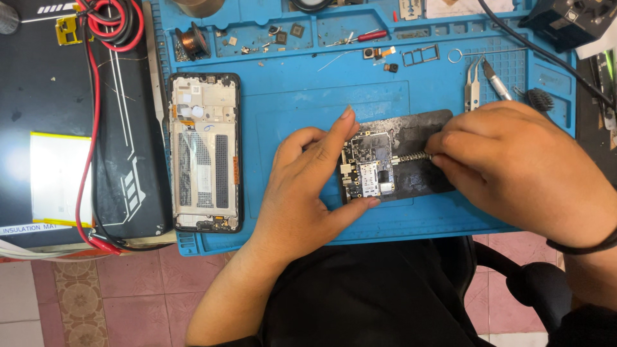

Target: The person handles a small circuit board, turning it over and inspecting it. They then use a soldering iron to work on specific points on the board. The person continues to inspect the board after soldering.

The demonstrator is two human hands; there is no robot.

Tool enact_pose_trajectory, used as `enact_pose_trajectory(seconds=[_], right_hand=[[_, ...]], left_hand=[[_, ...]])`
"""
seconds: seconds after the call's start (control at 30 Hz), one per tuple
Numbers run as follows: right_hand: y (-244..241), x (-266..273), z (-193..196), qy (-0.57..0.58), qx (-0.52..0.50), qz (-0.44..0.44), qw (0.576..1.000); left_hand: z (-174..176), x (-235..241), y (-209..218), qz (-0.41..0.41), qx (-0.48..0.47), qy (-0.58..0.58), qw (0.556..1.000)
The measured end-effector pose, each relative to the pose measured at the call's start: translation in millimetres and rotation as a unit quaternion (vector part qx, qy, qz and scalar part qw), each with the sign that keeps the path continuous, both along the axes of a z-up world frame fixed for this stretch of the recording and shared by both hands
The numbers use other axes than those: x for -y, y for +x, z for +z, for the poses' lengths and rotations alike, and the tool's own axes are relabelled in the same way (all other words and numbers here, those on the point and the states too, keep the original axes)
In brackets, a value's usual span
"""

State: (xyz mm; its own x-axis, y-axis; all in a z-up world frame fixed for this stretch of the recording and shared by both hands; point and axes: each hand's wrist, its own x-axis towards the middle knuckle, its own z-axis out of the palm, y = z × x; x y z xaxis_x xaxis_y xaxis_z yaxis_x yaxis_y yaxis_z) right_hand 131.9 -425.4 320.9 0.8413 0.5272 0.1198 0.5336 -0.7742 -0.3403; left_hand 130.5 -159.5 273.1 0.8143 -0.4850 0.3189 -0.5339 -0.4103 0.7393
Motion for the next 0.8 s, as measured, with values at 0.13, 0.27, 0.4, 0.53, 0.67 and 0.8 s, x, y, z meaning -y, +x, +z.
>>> enact_pose_trajectory(seconds=[0.13, 0.27, 0.4, 0.53, 0.67, 0.8], right_hand=[[1, -8, -7, 0.03, 0.009, -0.008, 0.999], [1, -20, -19, 0.083, 0.022, -0.012, 0.996], [4, -19, -23, 0.084, 0.01, -0.015, 0.996], [4, -14, -23, 0.092, -0.031, -0.028, 0.995], [6, -16, -20, 0.098, -0.024, -0.017, 0.995], [1, -20, -9, 0.101, -0.009, -0.024, 0.995]], left_hand=[[2, 0, 0, 0.002, 0.004, 0.002, 1.0], [3, 1, -1, 0.007, 0.01, 0.006, 1.0], [4, 1, -2, 0.012, -0.002, 0.01, 1.0], [4, 2, -3, 0.013, 0.0, 0.011, 1.0], [2, 1, -3, 0.01, 0.002, 0.003, 1.0], [2, 1, -1, 0.001, -0.018, -0.017, 1.0]])
